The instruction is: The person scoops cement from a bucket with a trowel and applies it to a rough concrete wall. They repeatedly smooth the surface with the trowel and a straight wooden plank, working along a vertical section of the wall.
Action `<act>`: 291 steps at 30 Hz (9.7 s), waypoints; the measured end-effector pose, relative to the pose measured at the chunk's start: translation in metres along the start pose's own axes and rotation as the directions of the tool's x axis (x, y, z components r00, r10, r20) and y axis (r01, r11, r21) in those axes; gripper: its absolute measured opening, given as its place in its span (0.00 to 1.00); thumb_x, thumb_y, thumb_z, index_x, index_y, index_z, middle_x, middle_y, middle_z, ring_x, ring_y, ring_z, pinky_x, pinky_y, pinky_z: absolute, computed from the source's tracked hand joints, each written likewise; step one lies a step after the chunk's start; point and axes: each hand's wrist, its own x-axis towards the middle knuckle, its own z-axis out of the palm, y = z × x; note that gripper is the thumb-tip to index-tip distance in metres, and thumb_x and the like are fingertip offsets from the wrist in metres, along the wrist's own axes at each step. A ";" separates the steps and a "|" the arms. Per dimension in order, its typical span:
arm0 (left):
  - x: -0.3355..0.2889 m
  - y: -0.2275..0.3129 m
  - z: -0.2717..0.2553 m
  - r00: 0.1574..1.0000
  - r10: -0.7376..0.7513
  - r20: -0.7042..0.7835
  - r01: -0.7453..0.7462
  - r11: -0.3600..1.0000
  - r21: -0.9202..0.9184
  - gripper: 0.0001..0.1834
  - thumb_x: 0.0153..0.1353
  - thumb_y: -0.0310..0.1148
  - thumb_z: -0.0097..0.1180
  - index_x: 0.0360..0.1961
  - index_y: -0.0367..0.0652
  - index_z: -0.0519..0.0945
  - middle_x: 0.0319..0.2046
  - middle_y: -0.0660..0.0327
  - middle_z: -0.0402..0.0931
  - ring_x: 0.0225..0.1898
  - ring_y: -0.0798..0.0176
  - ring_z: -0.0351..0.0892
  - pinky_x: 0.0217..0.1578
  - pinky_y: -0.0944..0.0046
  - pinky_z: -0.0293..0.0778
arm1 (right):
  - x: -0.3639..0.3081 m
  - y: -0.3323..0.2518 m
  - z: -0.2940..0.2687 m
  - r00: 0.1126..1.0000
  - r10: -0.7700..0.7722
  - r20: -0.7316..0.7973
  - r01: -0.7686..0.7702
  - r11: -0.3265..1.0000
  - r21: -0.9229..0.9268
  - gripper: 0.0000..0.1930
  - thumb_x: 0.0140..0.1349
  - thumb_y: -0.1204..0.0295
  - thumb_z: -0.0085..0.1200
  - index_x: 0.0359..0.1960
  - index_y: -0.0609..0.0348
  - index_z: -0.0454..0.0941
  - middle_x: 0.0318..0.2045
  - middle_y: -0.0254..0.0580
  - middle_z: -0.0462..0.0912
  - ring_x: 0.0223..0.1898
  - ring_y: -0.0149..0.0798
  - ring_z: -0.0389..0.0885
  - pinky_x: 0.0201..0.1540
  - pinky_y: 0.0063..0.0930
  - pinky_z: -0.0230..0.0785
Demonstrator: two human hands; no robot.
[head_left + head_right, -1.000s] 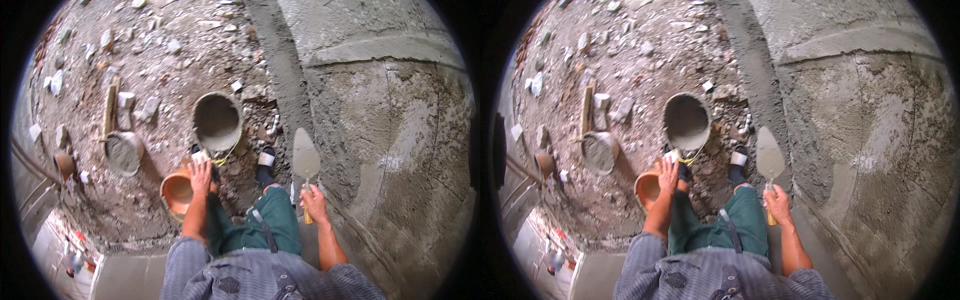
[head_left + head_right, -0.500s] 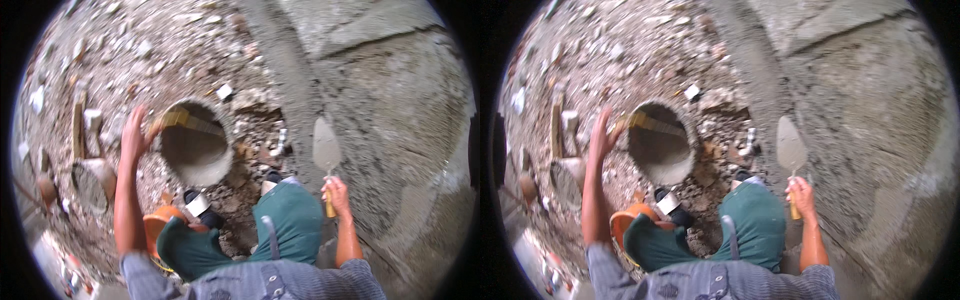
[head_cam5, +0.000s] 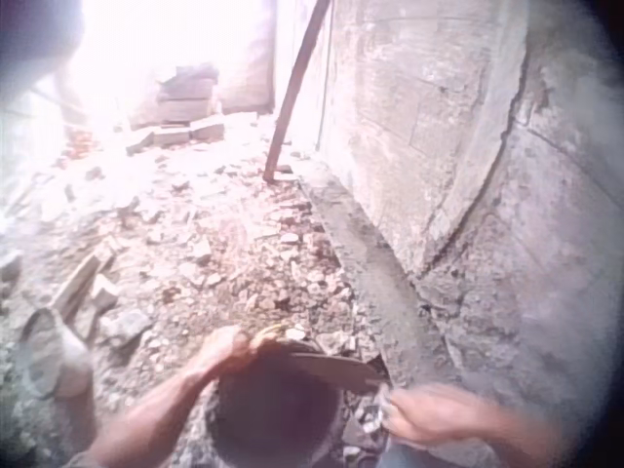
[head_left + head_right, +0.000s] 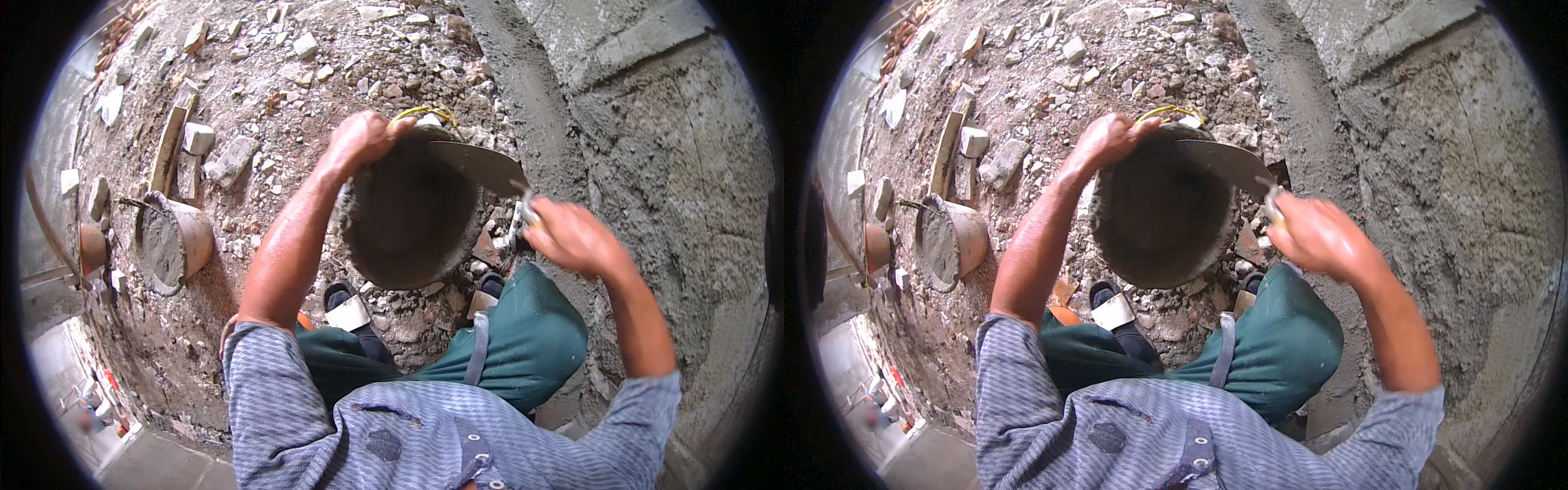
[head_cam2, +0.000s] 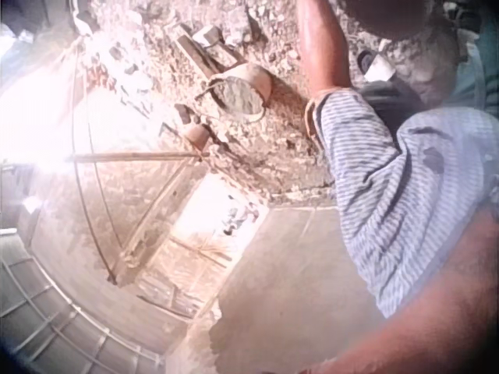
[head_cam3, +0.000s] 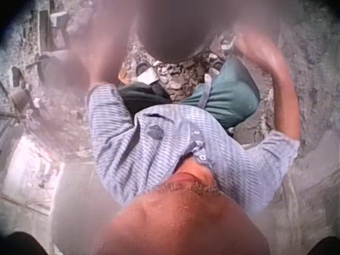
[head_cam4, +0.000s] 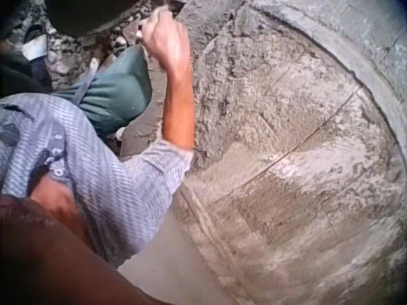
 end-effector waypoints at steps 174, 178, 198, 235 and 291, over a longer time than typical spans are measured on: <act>0.025 -0.035 0.055 0.948 -0.246 -0.204 0.052 0.749 -0.661 0.32 0.53 0.59 0.51 0.26 0.33 0.80 0.19 0.62 0.75 0.23 0.70 0.69 0.28 0.64 0.68 | 0.033 0.029 0.151 0.972 -0.035 -0.231 0.063 0.992 0.114 0.15 0.47 0.64 0.54 0.32 0.59 0.69 0.28 0.47 0.75 0.31 0.52 0.75 0.32 0.43 0.68; 0.027 -0.060 0.057 0.942 -0.266 -0.206 0.045 0.706 -0.706 0.33 0.52 0.59 0.53 0.33 0.32 0.80 0.22 0.64 0.76 0.24 0.72 0.68 0.28 0.69 0.67 | 0.005 0.016 0.097 0.935 -0.137 -0.328 0.173 0.981 0.083 0.14 0.46 0.67 0.55 0.32 0.61 0.70 0.24 0.44 0.72 0.27 0.49 0.74 0.28 0.39 0.67; 0.017 -0.026 0.047 0.924 -0.274 -0.266 0.054 0.783 -0.619 0.32 0.50 0.60 0.51 0.17 0.35 0.77 0.14 0.65 0.69 0.19 0.69 0.64 0.22 0.63 0.62 | -0.108 0.075 -0.057 0.753 0.565 -0.336 -0.549 0.822 0.153 0.13 0.55 0.68 0.48 0.41 0.57 0.70 0.21 0.37 0.73 0.23 0.32 0.72 0.25 0.29 0.65; 0.010 -0.015 0.058 0.941 -0.241 -0.239 0.009 0.722 -0.691 0.31 0.49 0.57 0.55 0.13 0.35 0.75 0.12 0.63 0.69 0.17 0.69 0.65 0.21 0.63 0.63 | 0.045 0.001 0.176 0.987 0.128 -0.092 -0.098 0.955 0.280 0.15 0.49 0.62 0.54 0.34 0.60 0.71 0.22 0.54 0.76 0.28 0.55 0.77 0.32 0.44 0.69; 0.019 -0.016 0.058 0.951 -0.210 -0.226 0.030 0.793 -0.609 0.32 0.50 0.59 0.54 0.15 0.35 0.76 0.13 0.60 0.71 0.18 0.68 0.66 0.24 0.62 0.65 | 0.017 0.035 0.159 0.999 -0.024 -0.034 0.035 0.924 0.381 0.13 0.49 0.64 0.55 0.26 0.62 0.71 0.17 0.50 0.73 0.23 0.51 0.75 0.27 0.38 0.66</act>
